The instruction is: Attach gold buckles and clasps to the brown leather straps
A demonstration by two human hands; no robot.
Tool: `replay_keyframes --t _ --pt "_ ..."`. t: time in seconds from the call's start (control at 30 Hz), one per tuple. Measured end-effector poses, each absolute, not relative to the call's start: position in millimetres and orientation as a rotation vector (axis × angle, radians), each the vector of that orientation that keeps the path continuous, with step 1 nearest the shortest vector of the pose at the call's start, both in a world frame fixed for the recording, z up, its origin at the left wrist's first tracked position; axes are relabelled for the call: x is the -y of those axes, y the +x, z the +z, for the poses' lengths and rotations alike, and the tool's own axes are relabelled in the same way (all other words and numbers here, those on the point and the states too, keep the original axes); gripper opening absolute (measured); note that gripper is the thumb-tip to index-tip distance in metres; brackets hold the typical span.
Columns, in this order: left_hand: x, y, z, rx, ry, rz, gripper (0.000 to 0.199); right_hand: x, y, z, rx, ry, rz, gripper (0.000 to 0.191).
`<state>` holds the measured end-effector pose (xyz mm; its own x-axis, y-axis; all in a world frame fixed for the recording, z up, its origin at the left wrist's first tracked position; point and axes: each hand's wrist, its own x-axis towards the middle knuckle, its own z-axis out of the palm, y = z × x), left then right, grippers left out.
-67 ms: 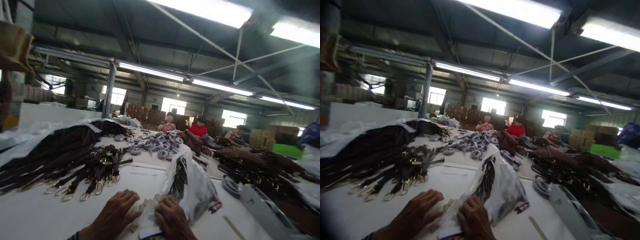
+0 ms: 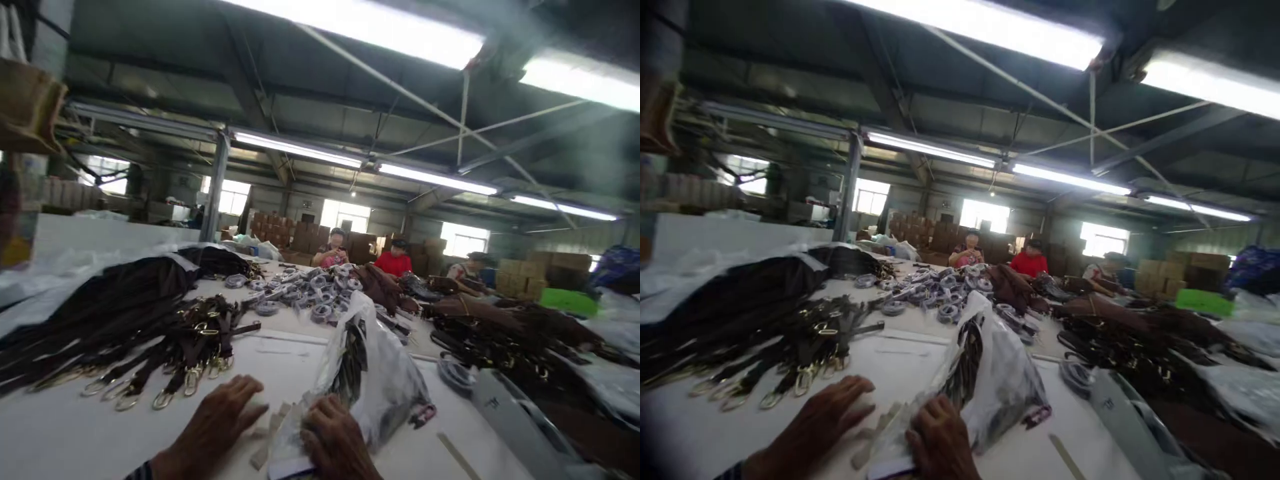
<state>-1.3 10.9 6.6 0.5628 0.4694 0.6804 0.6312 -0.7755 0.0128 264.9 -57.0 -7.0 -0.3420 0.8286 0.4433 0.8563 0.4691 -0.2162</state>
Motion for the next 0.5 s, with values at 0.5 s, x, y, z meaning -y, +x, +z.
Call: replay_keyframes --t 0.5 --pt "-138 30 -20 1.336 -2.515 -0.750 0.031 2 274 -71 2.116 -1.167 -0.634 0.039"
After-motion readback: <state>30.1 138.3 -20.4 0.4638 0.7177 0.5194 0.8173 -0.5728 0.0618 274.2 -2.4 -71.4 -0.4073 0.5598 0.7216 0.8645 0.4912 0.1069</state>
